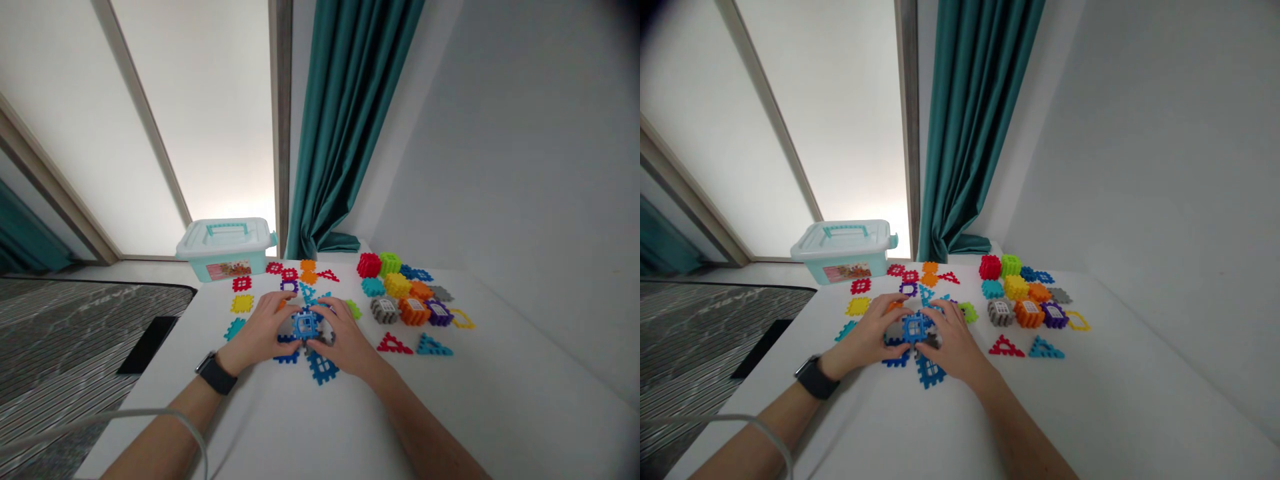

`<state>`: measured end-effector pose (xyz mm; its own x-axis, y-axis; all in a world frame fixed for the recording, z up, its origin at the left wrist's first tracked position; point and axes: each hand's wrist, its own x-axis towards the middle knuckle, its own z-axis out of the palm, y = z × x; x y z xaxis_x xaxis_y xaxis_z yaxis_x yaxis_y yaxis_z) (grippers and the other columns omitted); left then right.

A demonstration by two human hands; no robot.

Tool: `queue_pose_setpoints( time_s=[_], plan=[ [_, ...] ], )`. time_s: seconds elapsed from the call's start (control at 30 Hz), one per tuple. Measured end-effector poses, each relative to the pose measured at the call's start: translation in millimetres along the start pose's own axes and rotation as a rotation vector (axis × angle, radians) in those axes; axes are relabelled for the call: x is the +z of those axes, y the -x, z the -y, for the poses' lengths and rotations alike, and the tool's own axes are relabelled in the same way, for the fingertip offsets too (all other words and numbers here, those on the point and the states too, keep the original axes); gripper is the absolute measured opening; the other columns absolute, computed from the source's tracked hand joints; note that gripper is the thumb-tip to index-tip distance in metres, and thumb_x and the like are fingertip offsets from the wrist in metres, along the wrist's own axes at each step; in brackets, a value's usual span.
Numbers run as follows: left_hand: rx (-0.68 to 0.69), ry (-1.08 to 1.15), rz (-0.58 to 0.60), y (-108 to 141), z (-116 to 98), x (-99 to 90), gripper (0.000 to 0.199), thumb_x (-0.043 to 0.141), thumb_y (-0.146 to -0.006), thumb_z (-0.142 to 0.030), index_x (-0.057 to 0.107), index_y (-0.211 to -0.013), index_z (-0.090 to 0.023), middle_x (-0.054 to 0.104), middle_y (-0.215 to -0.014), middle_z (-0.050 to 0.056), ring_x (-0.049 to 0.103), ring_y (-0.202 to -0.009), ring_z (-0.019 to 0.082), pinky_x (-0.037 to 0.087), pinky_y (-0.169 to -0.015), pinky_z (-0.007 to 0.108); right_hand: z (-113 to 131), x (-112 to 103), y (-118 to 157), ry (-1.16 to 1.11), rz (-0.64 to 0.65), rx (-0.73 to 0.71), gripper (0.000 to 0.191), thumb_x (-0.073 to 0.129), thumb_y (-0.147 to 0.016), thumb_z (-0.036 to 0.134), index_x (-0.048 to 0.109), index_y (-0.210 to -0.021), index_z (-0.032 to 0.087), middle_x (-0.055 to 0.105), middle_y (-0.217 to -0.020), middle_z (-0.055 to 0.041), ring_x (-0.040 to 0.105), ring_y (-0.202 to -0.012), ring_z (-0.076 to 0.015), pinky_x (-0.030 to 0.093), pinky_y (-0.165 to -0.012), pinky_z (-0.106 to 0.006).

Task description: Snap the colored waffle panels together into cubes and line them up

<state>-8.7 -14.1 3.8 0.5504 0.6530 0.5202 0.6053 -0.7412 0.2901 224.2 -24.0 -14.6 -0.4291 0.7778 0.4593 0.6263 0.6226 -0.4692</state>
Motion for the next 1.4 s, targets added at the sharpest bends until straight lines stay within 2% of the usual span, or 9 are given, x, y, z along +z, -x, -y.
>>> queue_pose_setpoints(
  time_s=[0.13,0.37,0.57,0.93,1.13,1.4],
  plan=[
    [-0.026,0.003,-0.037,0.7,3.1,-0.5,0.060,0.083,-0.068,-0.033,0.056,-0.121,-0.023,0.053,-0.131,0.014,0.053,-0.121,0.032,0.047,-0.102,0.050,0.7,-2.1,-0.9,-0.004,-0.029,-0.004,0.054,0.073,-0.080,0.030,0.055,-0.130,0.027,0.049,-0.135,-0.0114,0.047,-0.127,-0.0307,0.042,-0.107,-0.051],
    [0.012,-0.024,-0.076,0.6,3.3,-1.2,0.044,0.079,-0.074,-0.033,0.058,-0.111,-0.021,0.053,-0.128,0.014,0.052,-0.119,0.031,0.048,-0.100,0.049,0.1,-1.5,-1.8,0.006,-0.049,0.029,0.055,0.076,-0.078,0.032,0.056,-0.129,0.027,0.050,-0.128,-0.0107,0.050,-0.123,-0.0300,0.045,-0.104,-0.049],
    [0.010,-0.037,-0.118,-0.1,1.3,-1.9,0.042,0.078,-0.074,-0.031,0.059,-0.110,-0.021,0.054,-0.125,0.014,0.053,-0.117,0.031,0.048,-0.098,0.049,-0.3,-1.7,-3.0,0.038,-0.073,0.020,0.052,0.075,-0.079,0.032,0.057,-0.128,0.027,0.051,-0.124,-0.0109,0.051,-0.119,-0.0310,0.046,-0.101,-0.050],
    [-0.006,0.003,-0.123,0.5,0.7,-1.9,0.044,0.077,-0.075,-0.029,0.059,-0.115,-0.022,0.054,-0.125,0.013,0.053,-0.117,0.030,0.049,-0.099,0.047,2.0,-3.3,-3.4,0.028,-0.077,0.037,0.053,0.075,-0.079,0.033,0.055,-0.128,0.026,0.051,-0.123,-0.0113,0.051,-0.117,-0.0313,0.047,-0.099,-0.051],
    [-0.014,0.046,-0.105,1.2,3.6,0.9,0.045,0.079,-0.074,-0.028,0.061,-0.114,-0.021,0.054,-0.124,0.013,0.054,-0.118,0.030,0.049,-0.100,0.046,2.8,-3.1,-2.2,0.002,-0.051,0.045,0.053,0.073,-0.080,0.032,0.054,-0.129,0.025,0.050,-0.128,-0.0114,0.050,-0.122,-0.0304,0.046,-0.104,-0.050],
    [-0.045,0.073,-0.097,1.6,3.3,4.0,0.046,0.079,-0.075,-0.029,0.058,-0.115,-0.022,0.054,-0.123,0.012,0.055,-0.116,0.029,0.050,-0.099,0.047,1.0,-2.4,-1.8,-0.012,-0.079,0.021,0.050,0.070,-0.083,0.032,0.054,-0.129,0.025,0.051,-0.131,-0.0124,0.050,-0.125,-0.0310,0.046,-0.105,-0.052]
  ],
)
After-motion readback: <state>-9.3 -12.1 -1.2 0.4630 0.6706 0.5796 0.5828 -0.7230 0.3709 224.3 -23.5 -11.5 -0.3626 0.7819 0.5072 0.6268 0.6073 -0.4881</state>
